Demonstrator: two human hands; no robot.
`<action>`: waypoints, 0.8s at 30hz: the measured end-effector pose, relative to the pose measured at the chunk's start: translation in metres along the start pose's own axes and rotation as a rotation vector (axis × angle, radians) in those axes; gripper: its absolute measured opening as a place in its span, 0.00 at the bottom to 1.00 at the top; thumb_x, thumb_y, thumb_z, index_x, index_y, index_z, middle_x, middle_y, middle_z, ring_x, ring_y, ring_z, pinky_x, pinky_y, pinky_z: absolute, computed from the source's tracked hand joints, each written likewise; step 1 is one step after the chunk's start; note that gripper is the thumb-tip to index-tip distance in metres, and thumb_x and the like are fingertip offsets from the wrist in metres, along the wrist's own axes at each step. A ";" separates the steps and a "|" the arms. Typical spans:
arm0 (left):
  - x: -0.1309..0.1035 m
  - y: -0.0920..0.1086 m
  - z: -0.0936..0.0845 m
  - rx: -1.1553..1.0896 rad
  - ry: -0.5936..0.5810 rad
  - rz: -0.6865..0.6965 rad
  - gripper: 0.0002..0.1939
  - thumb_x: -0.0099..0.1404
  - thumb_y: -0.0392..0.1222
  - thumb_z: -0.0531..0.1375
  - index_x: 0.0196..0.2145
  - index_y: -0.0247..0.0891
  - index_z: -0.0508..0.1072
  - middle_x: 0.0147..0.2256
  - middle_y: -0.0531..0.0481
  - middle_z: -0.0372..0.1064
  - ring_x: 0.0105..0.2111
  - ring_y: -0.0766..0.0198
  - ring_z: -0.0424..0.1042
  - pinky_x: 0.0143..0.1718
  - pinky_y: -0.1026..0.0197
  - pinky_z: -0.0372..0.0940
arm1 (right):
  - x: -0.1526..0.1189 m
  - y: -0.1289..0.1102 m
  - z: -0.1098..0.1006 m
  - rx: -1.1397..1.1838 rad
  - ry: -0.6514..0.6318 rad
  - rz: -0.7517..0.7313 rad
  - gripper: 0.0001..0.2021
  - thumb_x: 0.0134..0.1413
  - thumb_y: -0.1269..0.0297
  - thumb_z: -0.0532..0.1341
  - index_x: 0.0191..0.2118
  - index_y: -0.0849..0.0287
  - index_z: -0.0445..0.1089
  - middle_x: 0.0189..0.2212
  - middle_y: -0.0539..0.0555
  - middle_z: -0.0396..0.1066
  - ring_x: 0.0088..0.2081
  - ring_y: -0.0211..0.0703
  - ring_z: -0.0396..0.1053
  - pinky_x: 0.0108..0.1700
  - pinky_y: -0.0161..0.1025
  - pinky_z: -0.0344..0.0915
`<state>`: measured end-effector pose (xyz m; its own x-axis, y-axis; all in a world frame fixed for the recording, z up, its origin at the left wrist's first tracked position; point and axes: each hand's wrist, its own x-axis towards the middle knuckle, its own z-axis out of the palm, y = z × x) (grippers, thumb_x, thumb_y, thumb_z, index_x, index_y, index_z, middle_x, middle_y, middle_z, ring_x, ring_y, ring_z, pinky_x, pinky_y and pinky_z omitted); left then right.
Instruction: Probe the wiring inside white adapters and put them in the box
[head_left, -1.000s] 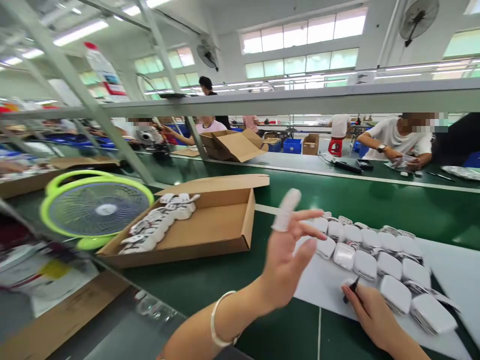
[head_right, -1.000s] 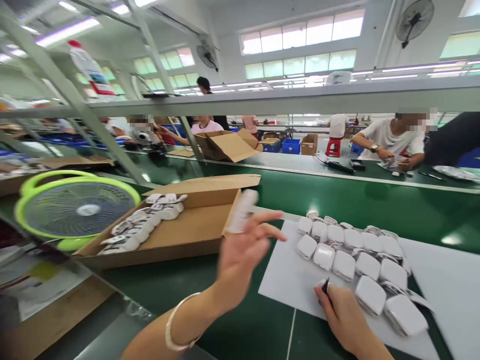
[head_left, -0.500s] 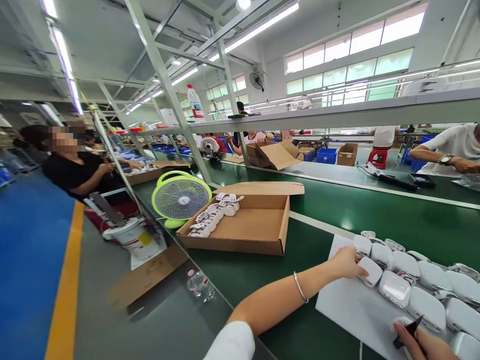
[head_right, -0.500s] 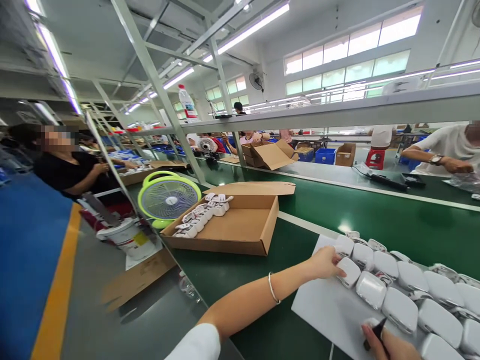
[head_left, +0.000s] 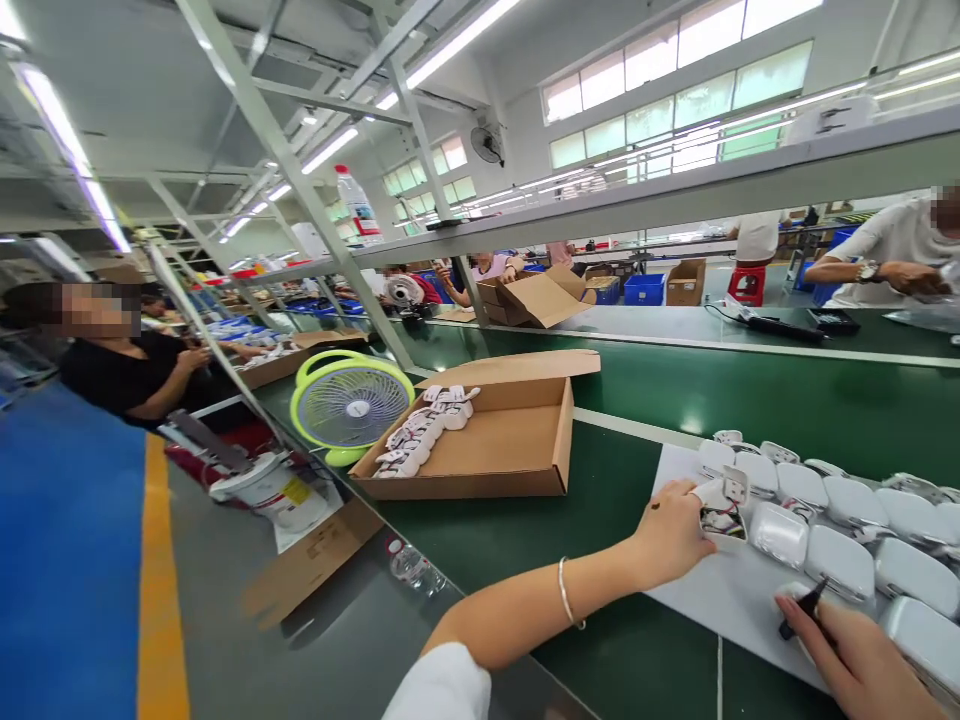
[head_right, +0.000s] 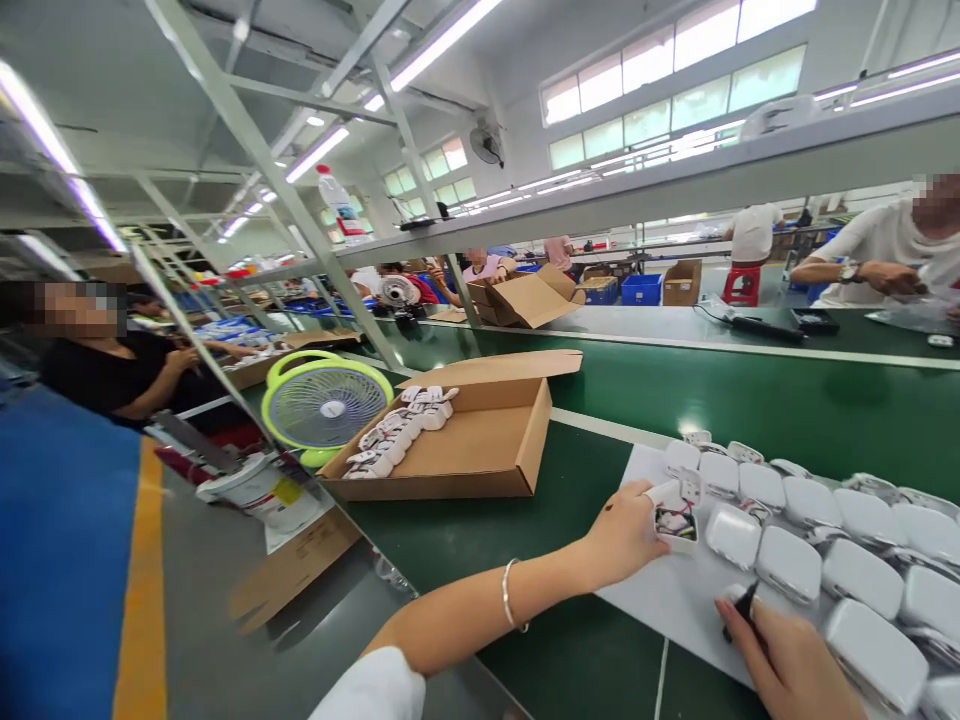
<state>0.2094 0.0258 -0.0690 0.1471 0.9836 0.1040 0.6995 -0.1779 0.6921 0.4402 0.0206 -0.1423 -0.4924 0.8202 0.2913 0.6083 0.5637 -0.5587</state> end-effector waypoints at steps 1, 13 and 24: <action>-0.007 0.001 0.002 -0.015 0.015 0.013 0.27 0.49 0.40 0.65 0.48 0.40 0.67 0.44 0.46 0.64 0.47 0.51 0.64 0.51 0.50 0.60 | 0.001 -0.007 -0.003 0.005 -0.002 -0.007 0.23 0.59 0.47 0.48 0.18 0.54 0.53 0.14 0.49 0.60 0.17 0.41 0.60 0.22 0.39 0.55; -0.027 0.005 0.041 -0.275 0.085 0.055 0.26 0.56 0.39 0.61 0.52 0.43 0.62 0.42 0.50 0.63 0.36 0.64 0.70 0.42 0.58 0.69 | 0.007 -0.042 -0.034 0.307 0.460 0.224 0.22 0.60 0.46 0.47 0.21 0.56 0.53 0.13 0.46 0.55 0.17 0.35 0.53 0.20 0.35 0.49; -0.039 0.002 0.050 -0.174 0.143 0.353 0.18 0.62 0.36 0.57 0.51 0.44 0.62 0.47 0.50 0.68 0.47 0.62 0.68 0.48 0.59 0.65 | 0.005 -0.061 -0.057 0.973 -0.180 0.298 0.23 0.59 0.49 0.51 0.21 0.61 0.66 0.18 0.52 0.64 0.21 0.38 0.61 0.25 0.34 0.58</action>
<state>0.2401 -0.0140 -0.1072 0.2495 0.8595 0.4461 0.4931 -0.5092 0.7054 0.4363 -0.0037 -0.0621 -0.5391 0.8414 -0.0374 -0.0063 -0.0485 -0.9988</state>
